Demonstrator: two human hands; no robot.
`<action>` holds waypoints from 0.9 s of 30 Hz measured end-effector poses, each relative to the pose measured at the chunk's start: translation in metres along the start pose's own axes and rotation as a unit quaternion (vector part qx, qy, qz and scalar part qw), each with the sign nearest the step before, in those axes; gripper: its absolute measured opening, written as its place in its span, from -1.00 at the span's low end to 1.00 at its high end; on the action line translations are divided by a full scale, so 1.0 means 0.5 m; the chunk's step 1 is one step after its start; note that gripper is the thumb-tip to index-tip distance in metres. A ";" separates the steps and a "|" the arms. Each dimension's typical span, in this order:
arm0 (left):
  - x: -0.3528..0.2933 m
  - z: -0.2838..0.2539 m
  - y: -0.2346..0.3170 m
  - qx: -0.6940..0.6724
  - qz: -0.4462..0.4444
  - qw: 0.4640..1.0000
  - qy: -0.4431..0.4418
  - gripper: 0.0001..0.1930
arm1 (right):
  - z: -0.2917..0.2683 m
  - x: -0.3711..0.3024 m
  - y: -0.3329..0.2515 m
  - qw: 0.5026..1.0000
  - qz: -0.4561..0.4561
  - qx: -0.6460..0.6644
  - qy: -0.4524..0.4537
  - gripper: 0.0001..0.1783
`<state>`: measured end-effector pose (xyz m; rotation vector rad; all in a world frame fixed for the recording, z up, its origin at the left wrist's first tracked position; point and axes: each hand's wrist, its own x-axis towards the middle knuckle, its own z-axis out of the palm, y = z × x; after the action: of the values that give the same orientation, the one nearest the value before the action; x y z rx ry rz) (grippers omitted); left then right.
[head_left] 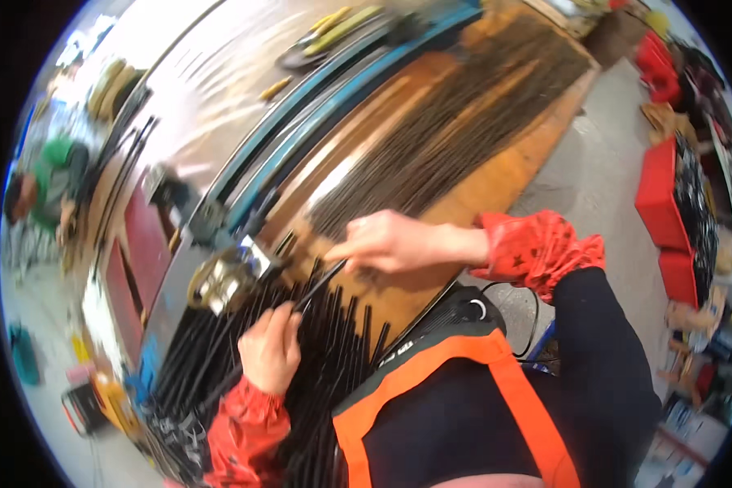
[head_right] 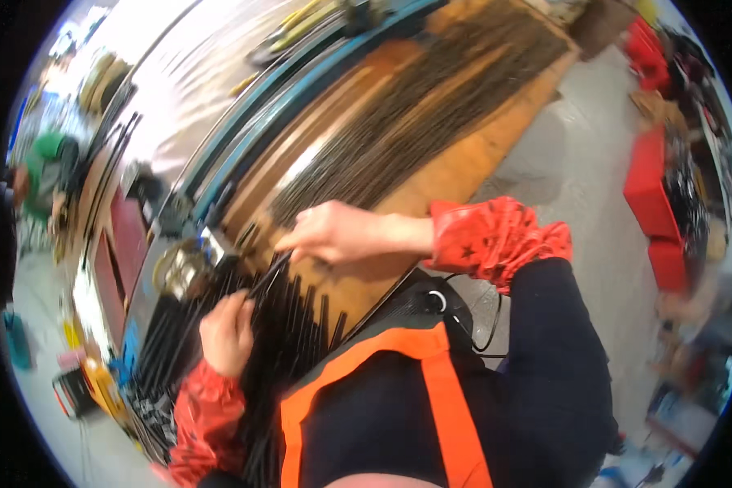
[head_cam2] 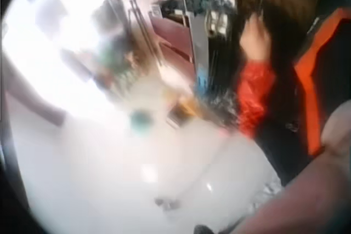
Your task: The person assembles umbrella ribs by picking up thin black rods and inserting them into a specialized clamping and tensioning machine on a workbench. They operate the machine lever by hand to secure the components and then place the assembled rib onto a stack on the left.
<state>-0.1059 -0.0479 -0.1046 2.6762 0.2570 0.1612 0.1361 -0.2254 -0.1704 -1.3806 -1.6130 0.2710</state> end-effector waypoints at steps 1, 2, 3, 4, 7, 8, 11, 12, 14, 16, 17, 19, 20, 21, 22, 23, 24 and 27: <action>0.001 -0.007 0.012 -0.014 -0.004 1.000 0.007 -0.86 | -0.001 0.005 0.000 0.999 -0.037 -0.005 0.005 -0.66; 0.007 -0.005 0.017 -0.029 -0.004 1.000 0.003 -0.87 | -0.008 0.002 0.003 0.998 -0.057 -0.005 0.017 -0.56; 0.005 -0.002 0.020 -0.039 -0.011 0.999 0.002 -0.88 | -0.012 0.007 0.006 0.993 -0.102 -0.050 0.033 -0.55; 0.012 -0.001 0.022 -0.054 -0.029 0.998 -0.022 -0.89 | -0.017 0.011 0.010 0.983 -0.146 -0.095 0.048 -0.53; 0.042 -0.019 0.031 -0.113 -0.086 0.985 -0.100 -0.88 | -0.029 0.003 0.010 0.988 -0.122 -0.066 0.070 -0.52; 0.060 -0.034 0.038 -0.143 -0.105 0.976 -0.126 -0.88 | -0.027 -0.005 0.003 0.995 -0.066 -0.009 0.077 -0.53; 0.079 -0.040 0.053 -0.143 -0.110 0.975 -0.126 -0.87 | -0.034 -0.003 -0.004 0.996 -0.031 -0.030 0.072 -0.51; 0.075 -0.034 0.050 -0.116 -0.092 0.982 -0.114 -0.88 | -0.039 0.003 -0.006 0.994 -0.041 -0.072 0.067 -0.50; 0.080 -0.030 0.053 -0.040 -0.034 0.996 -0.075 -0.90 | -0.067 0.010 -0.009 0.968 -0.105 -0.228 0.012 -0.45; 0.087 -0.020 0.067 0.051 0.041 0.997 -0.030 -0.91 | -0.068 0.014 -0.031 0.957 -0.102 -0.268 -0.046 -0.44; 0.097 -0.016 0.073 0.068 0.050 0.996 -0.039 -0.90 | -0.069 0.017 -0.040 0.950 -0.100 -0.287 -0.075 -0.43; 0.125 -0.021 0.087 0.105 0.068 0.991 -0.043 -0.86 | -0.092 0.029 -0.035 0.970 -0.099 -0.218 -0.047 -0.43; 0.135 -0.030 0.092 0.096 0.086 0.991 -0.028 -0.86 | -0.108 0.025 -0.011 0.979 -0.108 -0.171 0.009 -0.42; 0.149 -0.054 0.102 0.093 0.083 0.991 -0.037 -0.81 | -0.131 0.021 0.022 0.983 -0.118 -0.127 0.065 -0.41; 0.171 -0.085 0.111 0.113 0.112 0.987 0.005 -0.77 | -0.170 -0.005 0.072 0.980 -0.039 -0.151 0.127 -0.40; 0.189 -0.118 0.117 0.132 0.137 0.981 0.049 -0.73 | -0.215 -0.038 0.114 0.967 0.037 -0.171 0.186 -0.39; 0.202 -0.154 0.125 0.136 0.121 0.982 0.052 -0.71 | -0.259 -0.063 0.131 0.952 0.103 -0.229 0.177 -0.38; 0.281 -0.150 0.116 0.154 0.132 0.979 0.028 -0.71 | -0.315 -0.026 0.079 0.942 0.148 -0.274 0.125 -0.38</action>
<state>0.0287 -0.0387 -0.0016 3.0102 -0.0652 0.3000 0.2797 -0.2854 -0.1233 -1.9978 -1.3115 -0.1951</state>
